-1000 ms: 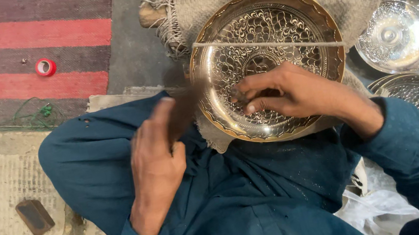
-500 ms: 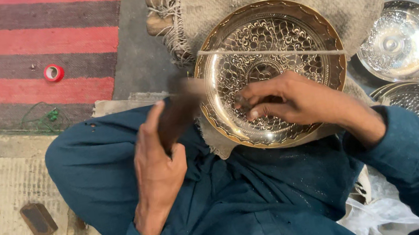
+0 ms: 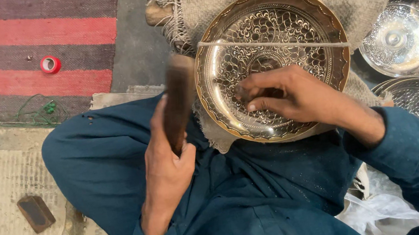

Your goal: The person sits cross-legged on the floor with an ornate brass tray resting on a cloth pad in their lap. They hold a small punch against the tray's decorated surface and strike it with a wooden mallet, working the pattern across the tray, then set the tray aside and reach for another tray at the end.

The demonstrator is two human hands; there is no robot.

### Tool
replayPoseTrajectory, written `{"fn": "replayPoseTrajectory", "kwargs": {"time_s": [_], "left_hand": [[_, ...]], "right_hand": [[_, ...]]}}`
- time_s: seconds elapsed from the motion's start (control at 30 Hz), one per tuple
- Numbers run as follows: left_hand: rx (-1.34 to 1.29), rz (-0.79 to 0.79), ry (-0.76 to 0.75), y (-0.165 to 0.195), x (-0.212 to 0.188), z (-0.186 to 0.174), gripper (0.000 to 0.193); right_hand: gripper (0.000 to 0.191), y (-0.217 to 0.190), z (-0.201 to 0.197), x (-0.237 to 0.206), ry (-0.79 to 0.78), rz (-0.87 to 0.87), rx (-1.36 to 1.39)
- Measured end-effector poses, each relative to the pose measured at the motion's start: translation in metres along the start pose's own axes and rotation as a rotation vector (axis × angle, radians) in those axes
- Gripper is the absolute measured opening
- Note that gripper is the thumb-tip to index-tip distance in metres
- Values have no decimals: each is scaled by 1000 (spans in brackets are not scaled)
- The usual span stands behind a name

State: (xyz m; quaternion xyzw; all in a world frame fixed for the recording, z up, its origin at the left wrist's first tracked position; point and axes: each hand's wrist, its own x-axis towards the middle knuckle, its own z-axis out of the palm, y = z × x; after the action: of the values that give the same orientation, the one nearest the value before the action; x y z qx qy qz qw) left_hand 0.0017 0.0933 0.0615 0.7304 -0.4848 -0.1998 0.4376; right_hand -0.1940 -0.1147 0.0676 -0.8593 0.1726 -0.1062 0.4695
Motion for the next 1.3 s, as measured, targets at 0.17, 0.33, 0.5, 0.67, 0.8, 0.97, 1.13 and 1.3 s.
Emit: {"fn": "replayPoseTrajectory", "kwargs": {"time_s": [0.17,0.33,0.5,0.67,0.8,0.97,1.13,1.3], "left_hand": [[269,26,26,-5,-7,-3,77],[481,29,7,-6,-10,-7,80],[655,-244,-238,0,-7,-8,79],[30,-43,-20,1,-4,-11,78],[-48,-170,-134,-4,3,-8,75],[119,92,-62,-4,13,-10,76],[207,-10,-44,3,22,-17,75],[174,137,-71,11,29,-23,75]], "right_hand": [[31,1,-6,9,-112,-8,11],[28,5,-11,19,-249,-112,41],[27,3,-8,9,-134,13,55],[25,2,-3,-4,39,-5,87],[30,3,-2,-5,77,-81,6],[29,6,-1,-2,54,-23,-25],[28,9,1,-4,92,-93,-31],[25,10,1,-4,3,121,-53]]}}
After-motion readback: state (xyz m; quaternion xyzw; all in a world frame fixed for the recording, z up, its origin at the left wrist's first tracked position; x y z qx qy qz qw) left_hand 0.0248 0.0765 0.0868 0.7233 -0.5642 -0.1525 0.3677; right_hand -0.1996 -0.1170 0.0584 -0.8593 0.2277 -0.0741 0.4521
